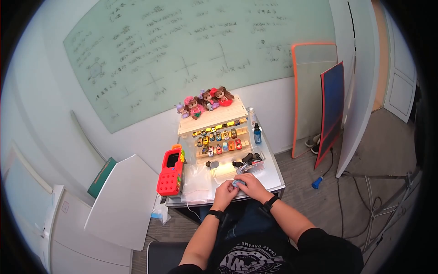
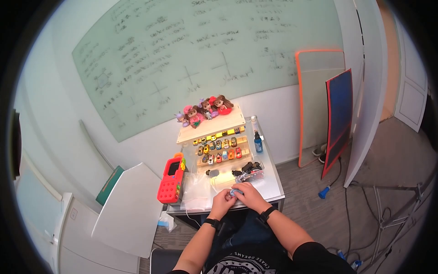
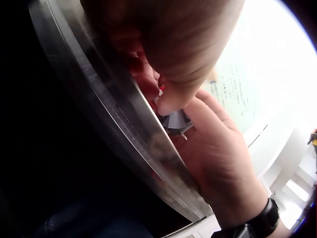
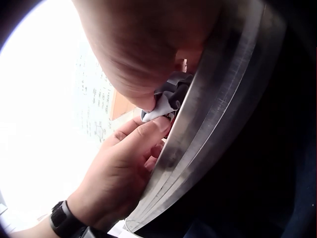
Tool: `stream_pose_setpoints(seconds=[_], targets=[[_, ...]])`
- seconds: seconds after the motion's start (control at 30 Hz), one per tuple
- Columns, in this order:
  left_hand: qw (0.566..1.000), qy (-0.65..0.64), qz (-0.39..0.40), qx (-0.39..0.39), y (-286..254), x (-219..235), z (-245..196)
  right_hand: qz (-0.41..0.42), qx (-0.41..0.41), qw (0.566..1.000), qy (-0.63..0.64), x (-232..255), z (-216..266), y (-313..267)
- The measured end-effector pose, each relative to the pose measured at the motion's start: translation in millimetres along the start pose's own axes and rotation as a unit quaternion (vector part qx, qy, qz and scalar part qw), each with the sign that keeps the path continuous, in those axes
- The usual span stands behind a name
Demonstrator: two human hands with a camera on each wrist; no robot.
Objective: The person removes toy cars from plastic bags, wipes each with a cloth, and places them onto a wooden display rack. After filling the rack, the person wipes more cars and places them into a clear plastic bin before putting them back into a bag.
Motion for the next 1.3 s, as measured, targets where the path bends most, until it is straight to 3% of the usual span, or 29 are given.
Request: stream_pose_setpoints(seconds=[0.1, 0.17, 0.33, 0.37, 0.43, 0.53, 0.7, 0.77, 0.8, 0.83, 0.9, 0.97, 1.17, 1.23, 1.3], targets=[[0.999, -0.039, -0.028, -0.014, -2.4, 1.4, 4.8, -0.038, -0.023, 0.999, -0.027, 0.2, -2.2, -2.1], [0.999, -0.03, -0.003, 0.019, -1.9, -0.6, 4.8, -0.06, -0.051, 0.997, -0.026, 1.3, -6.5, -3.9], [1.0, -0.006, -0.012, 0.012, -1.7, -3.5, 4.6, -0.108, -0.091, 0.988, -0.058, 6.7, -9.1, -8.7], [1.0, -0.01, -0.014, 0.005, -0.6, -3.7, 5.6, -0.107, -0.092, 0.988, -0.059, 8.4, -7.1, -9.0], [1.0, -0.007, -0.025, 0.004, 0.6, -2.4, 9.1, -0.057, -0.011, 0.997, -0.057, 5.7, 7.6, -5.9], [1.0, -0.001, -0.029, 0.005, -1.1, -0.9, 7.7, -0.026, 0.009, 0.998, -0.056, 4.5, 13.8, -4.6], [0.998, -0.047, 0.021, 0.026, 2.0, 0.1, 10.8, -0.085, -0.053, 0.995, -0.031, 5.6, -3.8, -6.0], [0.999, 0.02, 0.031, -0.004, 1.1, 8.7, 3.0, -0.097, -0.103, 0.99, -0.003, 6.8, -13.9, -8.4], [0.998, 0.055, 0.022, -0.015, 1.3, 10.9, 10.5, -0.079, -0.048, 0.995, -0.024, 5.5, -5.5, -5.9], [0.998, 0.053, 0.023, -0.014, -0.1, 11.3, 14.8, -0.078, -0.05, 0.995, -0.024, 5.5, -4.8, -8.3], [0.995, 0.082, -0.017, -0.048, -8.1, 18.3, 6.3, 0.024, -0.025, 0.999, -0.026, -0.6, 18.2, -4.4], [0.999, 0.045, 0.001, -0.015, -9.1, 17.9, 8.8, 0.029, -0.025, 0.999, -0.024, -4.4, 10.5, -4.6], [0.998, -0.027, 0.042, 0.049, -6.8, 13.1, 20.1, -0.098, -0.09, 0.991, -0.029, 4.2, -15.9, -6.5], [0.998, -0.029, 0.036, 0.04, -6.3, 11.5, 22.8, -0.086, -0.083, 0.992, -0.028, 3.0, -15.3, -7.9], [0.999, -0.03, 0.031, 0.03, -7.7, 11.1, 23.0, -0.004, -0.035, 0.999, -0.032, -3.7, 4.5, -5.6]])
Point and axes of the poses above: each hand's wrist, its own y-axis towards the middle knuckle, its own x-axis out of the back of the hand, z = x × y, the point moved 7 cm from there along y, towards the middle knuckle, and after that the axes turned 15 degrees about z, right-handed, at the moved point
